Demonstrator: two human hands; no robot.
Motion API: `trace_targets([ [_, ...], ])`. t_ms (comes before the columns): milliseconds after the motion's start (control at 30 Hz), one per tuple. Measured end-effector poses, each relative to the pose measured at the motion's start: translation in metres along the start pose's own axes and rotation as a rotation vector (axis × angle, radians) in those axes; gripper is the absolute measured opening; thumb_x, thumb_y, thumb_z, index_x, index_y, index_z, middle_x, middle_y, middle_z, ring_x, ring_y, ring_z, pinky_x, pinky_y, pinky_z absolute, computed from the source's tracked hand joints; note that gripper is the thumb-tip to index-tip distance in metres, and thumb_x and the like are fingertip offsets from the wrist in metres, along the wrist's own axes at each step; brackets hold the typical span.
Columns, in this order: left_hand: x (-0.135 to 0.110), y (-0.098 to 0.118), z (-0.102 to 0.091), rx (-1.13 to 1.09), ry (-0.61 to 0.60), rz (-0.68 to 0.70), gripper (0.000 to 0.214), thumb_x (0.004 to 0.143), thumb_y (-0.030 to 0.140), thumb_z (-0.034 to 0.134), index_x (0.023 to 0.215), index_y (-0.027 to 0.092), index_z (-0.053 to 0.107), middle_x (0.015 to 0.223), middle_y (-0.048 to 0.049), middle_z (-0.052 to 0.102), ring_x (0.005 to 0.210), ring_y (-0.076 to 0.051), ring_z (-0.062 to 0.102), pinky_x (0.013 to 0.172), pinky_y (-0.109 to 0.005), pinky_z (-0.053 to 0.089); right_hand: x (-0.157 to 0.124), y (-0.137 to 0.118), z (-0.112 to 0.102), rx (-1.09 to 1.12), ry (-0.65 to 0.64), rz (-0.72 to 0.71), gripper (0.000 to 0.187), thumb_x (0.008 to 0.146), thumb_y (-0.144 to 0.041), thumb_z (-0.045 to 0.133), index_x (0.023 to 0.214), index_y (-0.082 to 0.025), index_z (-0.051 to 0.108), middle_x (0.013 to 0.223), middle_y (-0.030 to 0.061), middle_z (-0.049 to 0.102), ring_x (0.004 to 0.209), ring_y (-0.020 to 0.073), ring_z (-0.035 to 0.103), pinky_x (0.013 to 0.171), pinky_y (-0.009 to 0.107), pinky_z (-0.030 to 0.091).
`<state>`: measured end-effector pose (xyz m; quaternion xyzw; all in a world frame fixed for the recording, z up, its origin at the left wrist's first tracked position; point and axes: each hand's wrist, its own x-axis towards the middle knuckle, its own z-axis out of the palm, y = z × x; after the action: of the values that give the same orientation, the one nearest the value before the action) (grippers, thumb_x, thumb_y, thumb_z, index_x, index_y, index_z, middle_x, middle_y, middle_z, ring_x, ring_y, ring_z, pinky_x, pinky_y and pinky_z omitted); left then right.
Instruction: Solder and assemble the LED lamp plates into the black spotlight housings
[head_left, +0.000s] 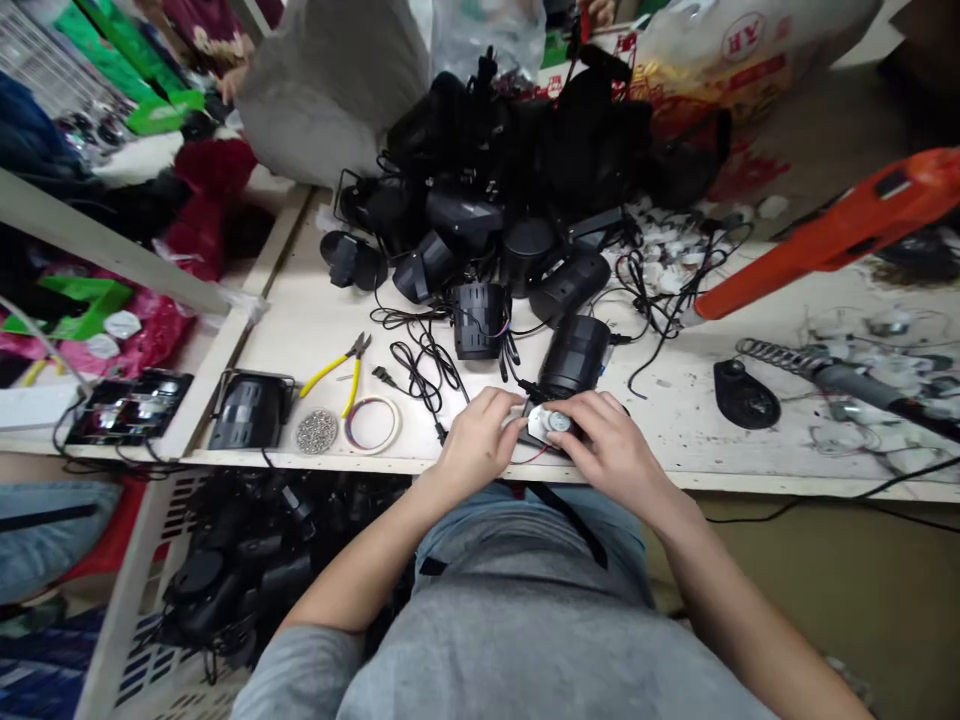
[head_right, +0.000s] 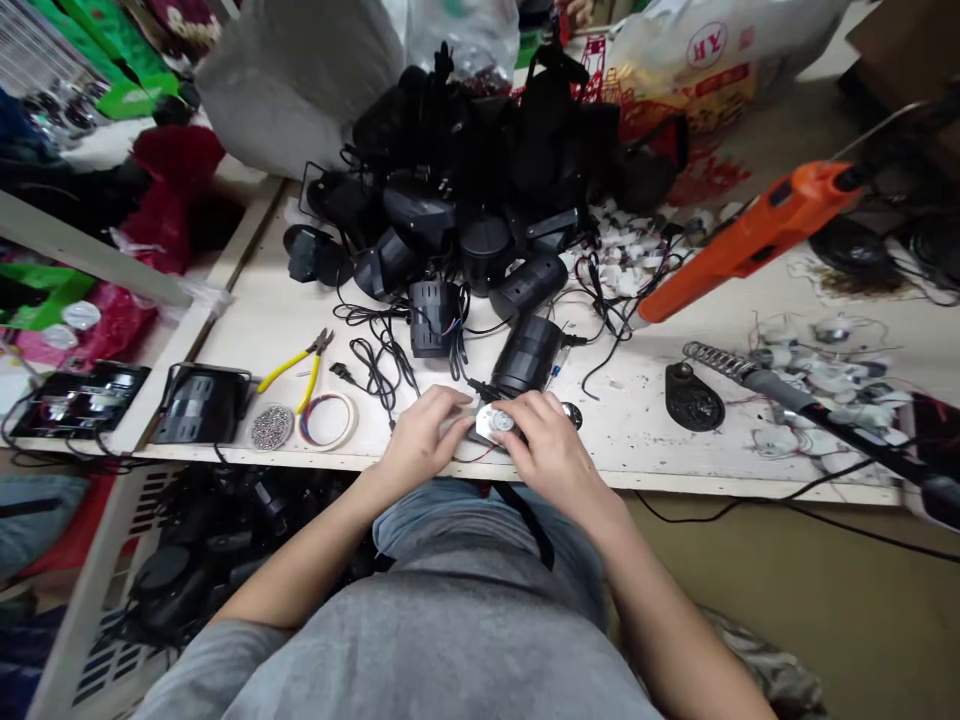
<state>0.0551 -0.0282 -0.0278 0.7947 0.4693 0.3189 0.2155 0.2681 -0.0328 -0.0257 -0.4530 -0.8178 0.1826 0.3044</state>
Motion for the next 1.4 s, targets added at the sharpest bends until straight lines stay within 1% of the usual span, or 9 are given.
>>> trace_targets([
  [133,0.008,0.003,0.013,-0.057,-0.025,-0.046,0.036,0.102,0.023,0.048,0.138,0.019,0.053,0.112,-0.0081,0.069,0.097,-0.018,0.069,0.088,-0.031,0.057,-0.007,-0.001,-0.005,-0.02,-0.016,0.031,0.025,0.099,-0.025,0.054,0.12,-0.018,0.065,0.1,0.0096,0.061,0.095,0.0232,0.059,0.084,0.041,0.055],
  [200,0.01,0.005,0.018,-0.053,-0.039,-0.045,0.036,0.103,0.024,0.047,0.138,0.018,0.054,0.111,-0.0086,0.071,0.097,-0.019,0.069,0.088,-0.032,0.057,-0.01,-0.001,-0.006,-0.041,-0.025,0.044,0.025,0.098,-0.025,0.054,0.12,-0.018,0.065,0.099,0.0101,0.058,0.095,0.0239,0.058,0.084,0.042,0.055],
  [367,0.009,0.007,0.018,-0.04,0.182,-0.12,0.023,0.101,0.028,0.055,0.12,0.018,0.063,0.106,-0.0065,0.071,0.081,-0.014,0.069,0.077,-0.025,0.056,-0.014,0.001,-0.006,-0.061,-0.03,0.044,0.024,0.098,-0.022,0.054,0.121,-0.018,0.062,0.102,0.0102,0.061,0.098,0.0251,0.057,0.086,0.044,0.055],
  [633,0.0,-0.001,0.014,0.444,0.098,-0.134,0.039,0.098,0.029,0.056,0.135,0.018,0.063,0.084,-0.0047,0.058,0.066,-0.018,0.06,0.054,-0.027,0.044,-0.017,-0.002,-0.011,-0.128,0.023,0.0,0.026,0.099,-0.019,0.053,0.123,-0.017,0.061,0.102,0.0094,0.065,0.096,0.024,0.061,0.083,0.039,0.055],
  [800,-0.003,0.014,0.016,0.148,0.203,0.063,0.028,0.099,0.023,0.057,0.125,0.018,0.063,0.09,-0.004,0.06,0.077,-0.015,0.062,0.068,-0.024,0.051,-0.027,-0.012,-0.016,-0.176,0.167,0.057,0.027,0.099,-0.016,0.052,0.126,-0.017,0.057,0.098,0.0074,0.068,0.086,0.0202,0.065,0.077,0.034,0.056],
  [933,-0.005,0.026,0.026,-0.052,0.077,0.189,0.028,0.099,0.02,0.056,0.128,0.019,0.059,0.101,-0.0069,0.063,0.093,-0.017,0.063,0.08,-0.028,0.055,-0.036,-0.015,-0.007,-0.185,0.261,-0.036,0.025,0.096,-0.006,0.053,0.117,-0.017,0.058,0.095,0.0063,0.071,0.084,0.0191,0.065,0.077,0.032,0.056],
  [1067,-0.005,0.026,0.037,-0.044,0.038,0.175,0.025,0.102,0.024,0.052,0.124,0.02,0.061,0.095,-0.0061,0.063,0.09,-0.019,0.063,0.078,-0.03,0.055,-0.041,-0.018,0.003,-0.167,0.308,-0.101,0.027,0.093,-0.002,0.053,0.114,-0.017,0.059,0.095,0.0072,0.072,0.088,0.0187,0.067,0.081,0.033,0.056],
  [1267,0.001,0.028,0.044,-0.021,0.039,0.061,0.033,0.1,0.043,0.056,0.122,0.019,0.06,0.101,-0.0069,0.062,0.09,-0.019,0.065,0.074,-0.028,0.056,-0.029,-0.012,-0.022,0.046,0.361,0.144,0.01,0.091,-0.011,0.061,0.095,-0.02,0.063,0.081,-0.0002,0.069,0.067,0.0116,0.064,0.063,0.024,0.053],
  [1400,0.005,0.027,0.049,0.069,0.029,0.019,0.033,0.098,0.047,0.059,0.119,0.02,0.061,0.101,-0.0057,0.063,0.09,-0.019,0.065,0.074,-0.029,0.056,-0.012,0.011,-0.051,0.029,0.525,0.241,0.006,0.09,-0.022,0.065,0.095,-0.022,0.068,0.082,0.0017,0.07,0.068,0.0147,0.065,0.064,0.029,0.054],
])
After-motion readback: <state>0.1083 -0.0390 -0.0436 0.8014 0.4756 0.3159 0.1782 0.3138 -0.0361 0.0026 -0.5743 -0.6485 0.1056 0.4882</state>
